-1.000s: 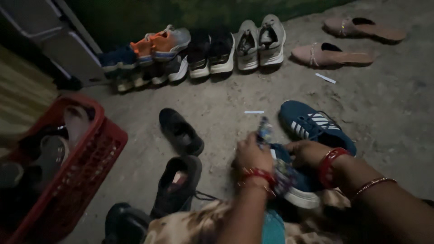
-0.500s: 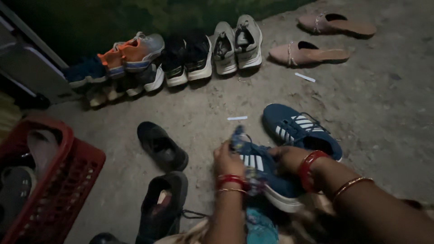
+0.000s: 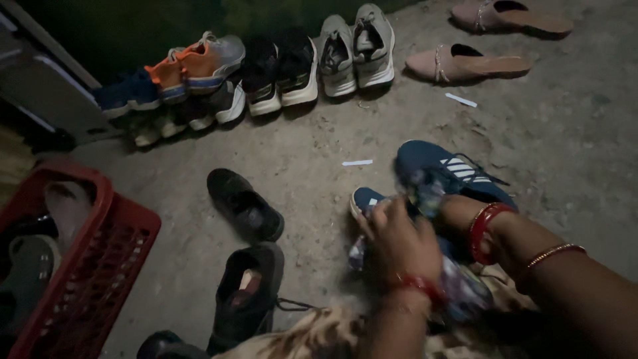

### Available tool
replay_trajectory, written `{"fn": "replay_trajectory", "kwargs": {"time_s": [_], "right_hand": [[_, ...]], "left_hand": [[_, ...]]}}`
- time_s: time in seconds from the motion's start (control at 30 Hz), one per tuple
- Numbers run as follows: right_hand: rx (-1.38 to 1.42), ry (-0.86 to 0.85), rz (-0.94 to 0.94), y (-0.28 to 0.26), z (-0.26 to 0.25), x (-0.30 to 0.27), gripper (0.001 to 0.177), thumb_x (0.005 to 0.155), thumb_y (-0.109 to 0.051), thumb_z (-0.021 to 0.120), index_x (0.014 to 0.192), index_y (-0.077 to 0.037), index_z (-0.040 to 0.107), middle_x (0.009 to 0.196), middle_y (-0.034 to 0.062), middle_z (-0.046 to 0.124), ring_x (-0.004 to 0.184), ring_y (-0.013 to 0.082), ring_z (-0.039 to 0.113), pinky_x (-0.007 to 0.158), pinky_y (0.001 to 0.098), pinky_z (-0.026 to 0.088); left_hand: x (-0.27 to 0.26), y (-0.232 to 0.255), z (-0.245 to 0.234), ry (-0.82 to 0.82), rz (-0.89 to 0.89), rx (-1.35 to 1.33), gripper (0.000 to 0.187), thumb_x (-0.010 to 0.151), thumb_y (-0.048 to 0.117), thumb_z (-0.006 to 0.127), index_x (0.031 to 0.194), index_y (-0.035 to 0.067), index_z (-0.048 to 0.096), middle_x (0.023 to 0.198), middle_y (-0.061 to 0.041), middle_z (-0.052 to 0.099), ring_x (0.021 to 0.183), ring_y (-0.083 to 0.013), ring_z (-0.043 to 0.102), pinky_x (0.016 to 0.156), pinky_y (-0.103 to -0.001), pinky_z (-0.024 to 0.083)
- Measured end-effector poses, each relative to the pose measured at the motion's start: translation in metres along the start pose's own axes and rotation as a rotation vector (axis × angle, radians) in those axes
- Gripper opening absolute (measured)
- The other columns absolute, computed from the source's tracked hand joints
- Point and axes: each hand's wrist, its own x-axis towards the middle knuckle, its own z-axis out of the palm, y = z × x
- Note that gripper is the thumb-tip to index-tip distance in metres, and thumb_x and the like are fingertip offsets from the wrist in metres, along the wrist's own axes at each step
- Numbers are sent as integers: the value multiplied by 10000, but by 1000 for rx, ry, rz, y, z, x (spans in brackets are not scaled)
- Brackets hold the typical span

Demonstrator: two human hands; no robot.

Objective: The person sits on the floor and wipes the exterior of two pairs of sneakers with a patterned cloth. They handle an orange-accented pair first, then a blue pair, rubbing the uppers and sides before placing them back with other shoes.

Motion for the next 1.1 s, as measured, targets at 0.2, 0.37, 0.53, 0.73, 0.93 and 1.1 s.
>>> {"fn": "replay_trajectory", "kwargs": {"time_s": [0.2, 0.37, 0.53, 0.73, 0.93, 1.1], "right_hand": [[-100, -105, -226, -45, 24, -27, 458, 851, -156, 609, 1268, 21, 676, 1324, 142, 717, 1135, 213, 686, 1034, 322, 487], [-205, 35, -123, -100, 25, -91, 588, 796, -222, 734, 1351, -72, 612, 1329, 123, 678, 1211, 224, 655, 1075, 330, 464], [-665, 507, -213, -150, 22, -156, 636, 785, -476, 803, 1277, -92, 679, 1260, 115, 711, 1153, 283, 662, 1016, 391, 514], [197, 215, -47, -151, 19, -182, 810, 692, -412, 865, 1352, -60, 555, 1112, 133, 711, 958, 274, 713, 766, 417, 595], [150, 372, -393, -135, 23, -160, 957, 548, -279, 919, 1371, -48, 488, 1108, 117, 712, 979, 258, 723, 792, 379, 605], [-391, 411, -651, -143, 40, -150, 595, 885, -221, 763, 1440, -131, 567, 1317, 169, 678, 1120, 334, 671, 925, 431, 507]], "left_hand": [[65, -54, -15, -171, -523, -15, 440, 830, 170, 727, 1264, 145, 660, 1350, -163, 603, 1225, -369, 614, 1060, -448, 479], [38, -122, -8, -45, -637, -416, 652, 710, -9, 733, 1337, 75, 577, 1299, -153, 719, 1217, -294, 682, 1077, -370, 483], [32, -167, 20, 86, -968, -414, 723, 789, 5, 756, 1450, 88, 476, 1415, -159, 585, 1294, -320, 588, 1105, -394, 443], [21, -148, 12, 273, -926, -610, 707, 791, -7, 700, 1441, 114, 449, 1393, -199, 590, 1222, -365, 660, 1039, -440, 538], [2, -51, -41, 378, -87, -246, 587, 817, 196, 791, 1321, -3, 563, 1336, -225, 541, 1216, -417, 574, 1044, -475, 450], [-6, 24, -59, 252, 497, 159, 462, 756, 208, 739, 1178, 26, 699, 1295, -226, 609, 1228, -467, 530, 1076, -563, 391]]}}
